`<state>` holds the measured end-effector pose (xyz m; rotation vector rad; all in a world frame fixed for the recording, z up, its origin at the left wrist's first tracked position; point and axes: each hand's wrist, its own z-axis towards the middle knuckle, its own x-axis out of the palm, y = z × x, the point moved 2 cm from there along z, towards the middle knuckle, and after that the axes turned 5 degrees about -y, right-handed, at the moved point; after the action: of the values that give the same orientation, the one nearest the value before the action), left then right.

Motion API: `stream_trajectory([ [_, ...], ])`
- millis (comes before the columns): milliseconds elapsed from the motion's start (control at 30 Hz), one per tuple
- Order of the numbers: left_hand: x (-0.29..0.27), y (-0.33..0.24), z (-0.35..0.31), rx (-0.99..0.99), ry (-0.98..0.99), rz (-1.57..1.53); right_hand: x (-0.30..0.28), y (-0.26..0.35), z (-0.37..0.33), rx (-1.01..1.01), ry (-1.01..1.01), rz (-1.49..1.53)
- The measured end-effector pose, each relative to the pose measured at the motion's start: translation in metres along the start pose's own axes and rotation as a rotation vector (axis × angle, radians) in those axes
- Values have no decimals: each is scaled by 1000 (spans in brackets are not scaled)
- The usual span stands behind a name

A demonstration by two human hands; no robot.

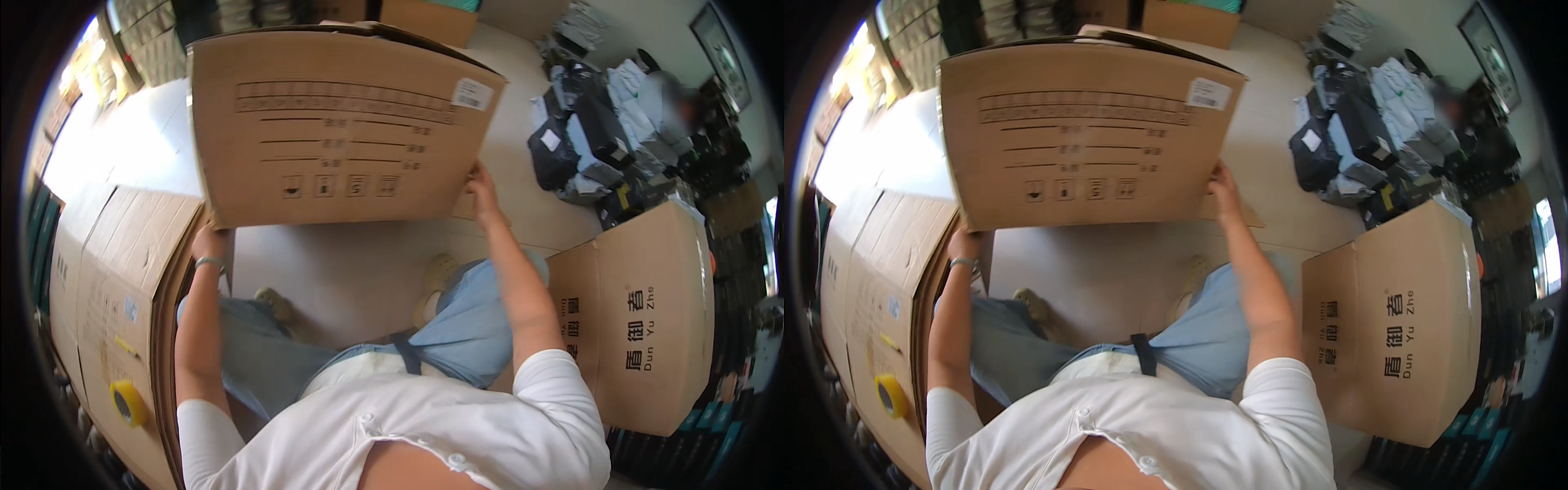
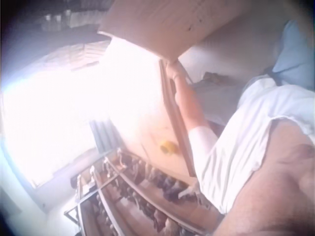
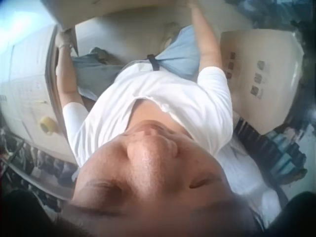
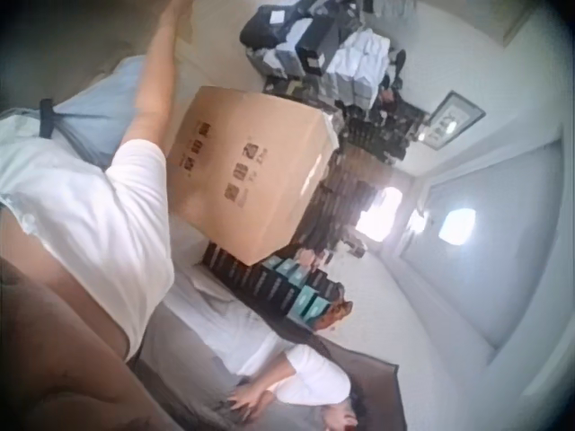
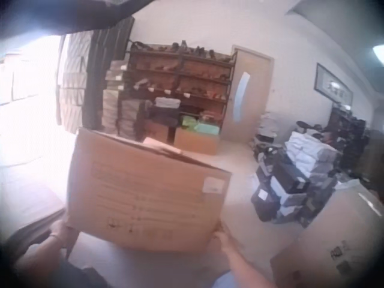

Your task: The person assembles a flat cardboard box, folds the flaps, and secures the seams with yellow packing tape using a utility knife to cut the tape. The person repeats the process for multiple boxes in a warehouse setting.

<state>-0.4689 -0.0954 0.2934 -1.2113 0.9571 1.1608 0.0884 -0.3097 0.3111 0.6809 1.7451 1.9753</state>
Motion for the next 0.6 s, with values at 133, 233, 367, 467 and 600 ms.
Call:
stream_trajectory([
  [133, -12, 7, 1, -61, -180, -120, 21, 41, -13, -100, 39, 25],
  [233, -20, 12, 6, -143, -282, -208, 25, 82, -24, -257, 157, -72],
  [367, -22, 30, 17, -113, -380, -219, 26, 76, -37, -419, 301, -455],
  [467, -25, 36, 13, -56, -391, -207, 34, 56, -39, -14, 377, -623],
  [600, -35, -3, 6, -102, -387, -377, 38, 4, -32, -179, 241, -684],
])
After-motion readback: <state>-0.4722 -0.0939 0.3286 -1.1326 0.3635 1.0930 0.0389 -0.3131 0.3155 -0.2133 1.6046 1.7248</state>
